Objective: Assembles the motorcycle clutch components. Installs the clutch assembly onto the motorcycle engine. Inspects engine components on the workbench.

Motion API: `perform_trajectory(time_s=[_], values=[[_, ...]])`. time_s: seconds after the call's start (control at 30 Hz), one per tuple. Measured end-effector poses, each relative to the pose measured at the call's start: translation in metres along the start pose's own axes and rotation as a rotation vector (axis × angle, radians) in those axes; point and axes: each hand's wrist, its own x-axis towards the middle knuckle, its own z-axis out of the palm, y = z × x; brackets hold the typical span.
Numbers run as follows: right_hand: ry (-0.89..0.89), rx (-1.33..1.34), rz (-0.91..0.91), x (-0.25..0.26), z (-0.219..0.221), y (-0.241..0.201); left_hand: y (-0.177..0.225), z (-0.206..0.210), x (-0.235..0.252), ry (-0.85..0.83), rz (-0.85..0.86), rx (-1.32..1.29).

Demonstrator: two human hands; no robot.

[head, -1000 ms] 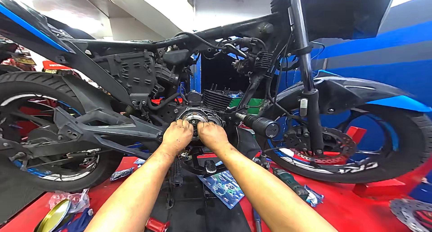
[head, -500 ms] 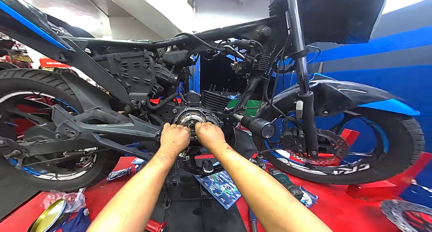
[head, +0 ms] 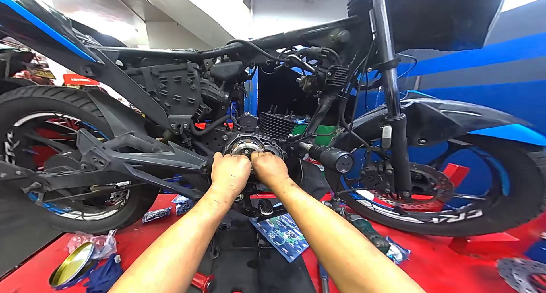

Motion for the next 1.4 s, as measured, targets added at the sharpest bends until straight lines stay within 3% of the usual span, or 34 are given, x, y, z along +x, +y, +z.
perform_trajectory(time_s=[0.13, 0.27, 0.37, 0.5, 0.6, 0.7, 0.8, 0.9, 1.03, 1.2, 1.3, 1.4], values=[[0.023, -0.008, 0.009, 0.000, 0.001, -0.001, 0.000, -0.004, 0.005, -0.096, -0.153, -0.063], [0.025, -0.003, 0.013, 0.001, 0.004, -0.004, -0.013, 0.011, 0.008, -0.150, -0.375, -0.450], [-0.009, 0.040, 0.041, 0.000, 0.000, -0.002, -0.029, 0.017, -0.003, -0.146, -0.380, -0.650], [-0.111, 0.132, 0.107, -0.004, -0.013, -0.002, -0.067, 0.024, -0.067, -0.090, -0.311, -0.773], [0.033, 0.226, 0.055, -0.025, -0.023, -0.004, -0.109, 0.043, -0.136, -0.140, -0.305, -0.845], [0.179, 0.442, -0.151, -0.071, -0.042, -0.048, -0.135, 0.059, -0.200, -0.280, -0.299, -0.928], [-0.003, 0.689, -0.426, -0.115, -0.037, -0.113, -0.142, 0.068, -0.236, -0.358, -0.236, -1.017], [-0.232, 0.759, -0.594, -0.125, -0.015, -0.166, -0.152, 0.071, -0.251, -0.269, -0.182, -1.019], [-0.341, 0.899, -0.628, -0.113, -0.005, -0.219, -0.172, 0.067, -0.273, -0.127, -0.323, -0.930], [-0.565, 0.997, -0.688, -0.109, 0.000, -0.291, -0.214, 0.075, -0.331, -0.076, -0.439, -0.868], [-0.545, 0.892, -0.721, -0.108, 0.030, -0.333, -0.243, 0.084, -0.368, -0.156, -0.592, -0.825], [-0.657, 0.609, -0.665, -0.102, 0.092, -0.371, -0.273, 0.099, -0.410, -0.202, -0.751, -0.833]])
